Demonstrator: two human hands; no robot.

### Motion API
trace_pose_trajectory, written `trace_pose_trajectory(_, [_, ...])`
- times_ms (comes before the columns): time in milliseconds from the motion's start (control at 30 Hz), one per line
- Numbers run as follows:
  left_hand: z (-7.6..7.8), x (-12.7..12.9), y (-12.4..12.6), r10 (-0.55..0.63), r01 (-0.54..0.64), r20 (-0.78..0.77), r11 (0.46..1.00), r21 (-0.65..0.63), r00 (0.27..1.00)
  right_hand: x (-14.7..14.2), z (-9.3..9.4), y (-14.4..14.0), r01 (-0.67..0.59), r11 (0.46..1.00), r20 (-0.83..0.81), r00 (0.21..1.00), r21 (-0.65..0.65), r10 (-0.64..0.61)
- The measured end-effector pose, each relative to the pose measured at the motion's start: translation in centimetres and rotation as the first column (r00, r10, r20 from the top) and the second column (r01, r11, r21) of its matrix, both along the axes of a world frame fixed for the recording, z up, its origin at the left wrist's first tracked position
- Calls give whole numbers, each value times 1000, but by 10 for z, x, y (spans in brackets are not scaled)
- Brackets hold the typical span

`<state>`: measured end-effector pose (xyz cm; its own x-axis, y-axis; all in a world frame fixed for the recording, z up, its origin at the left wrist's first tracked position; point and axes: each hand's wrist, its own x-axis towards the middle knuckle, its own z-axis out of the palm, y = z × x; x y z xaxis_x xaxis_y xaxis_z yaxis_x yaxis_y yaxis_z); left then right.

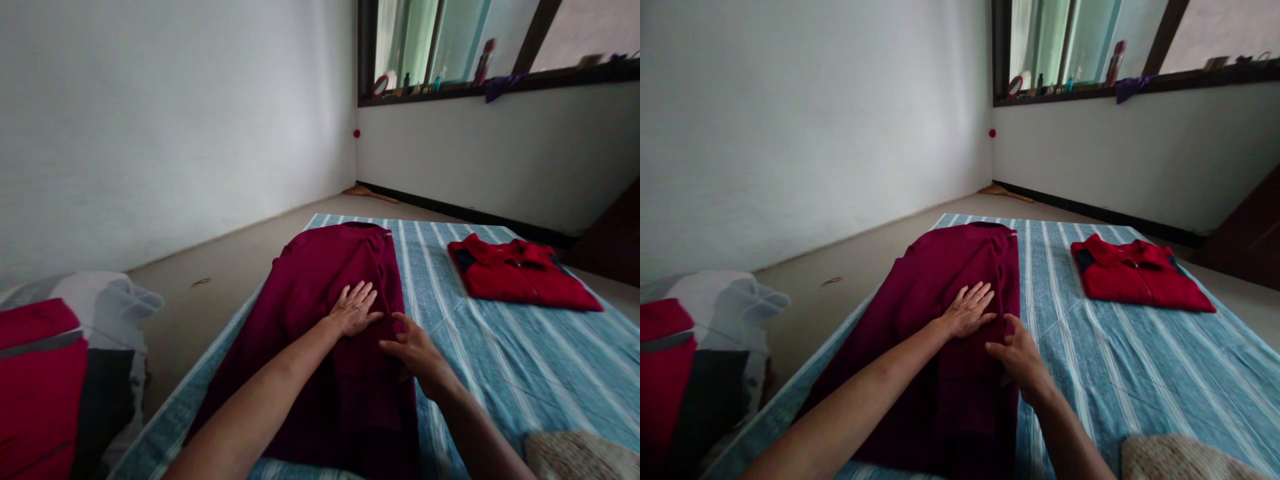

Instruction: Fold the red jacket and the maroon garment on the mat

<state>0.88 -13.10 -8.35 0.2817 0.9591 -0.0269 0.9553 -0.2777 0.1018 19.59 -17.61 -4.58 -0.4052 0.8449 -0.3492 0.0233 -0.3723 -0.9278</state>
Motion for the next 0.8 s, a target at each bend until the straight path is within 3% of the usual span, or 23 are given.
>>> trace_pose_trajectory(167, [1,0,-1,-3,3,11,1000,8,1000,4,-7,-3,-16,1000,2,1000,-1,16])
trace_pose_trajectory(233, [2,1,-2,-3,3,19,1000,4,1000,5,-12,-2,-55,995,83,995,80,48])
trace_pose_trajectory(300, [3,1,-2,5,-4,42,1000,-17,999,5,-14,-1,-115,960,259,965,255,47])
trace_pose_trajectory(400, [6,3,-1,18,-15,69,999,-46,997,8,-10,-2,-257,804,570,813,537,-121])
trace_pose_trajectory(500, [12,2,-5,31,-27,75,998,-55,997,10,-6,-6,-394,640,671,692,660,-266])
trace_pose_trajectory(667, [21,-7,-35,52,-45,108,997,-65,993,2,-16,-2,-500,304,580,754,811,-308])
trace_pose_trajectory(733, [22,-10,-47,35,-25,112,996,-83,993,-6,-23,5,-530,228,576,767,817,-283])
trace_pose_trajectory(800, [22,-11,-54,28,-17,109,995,-98,994,-14,-29,13,-589,205,623,738,782,-260])
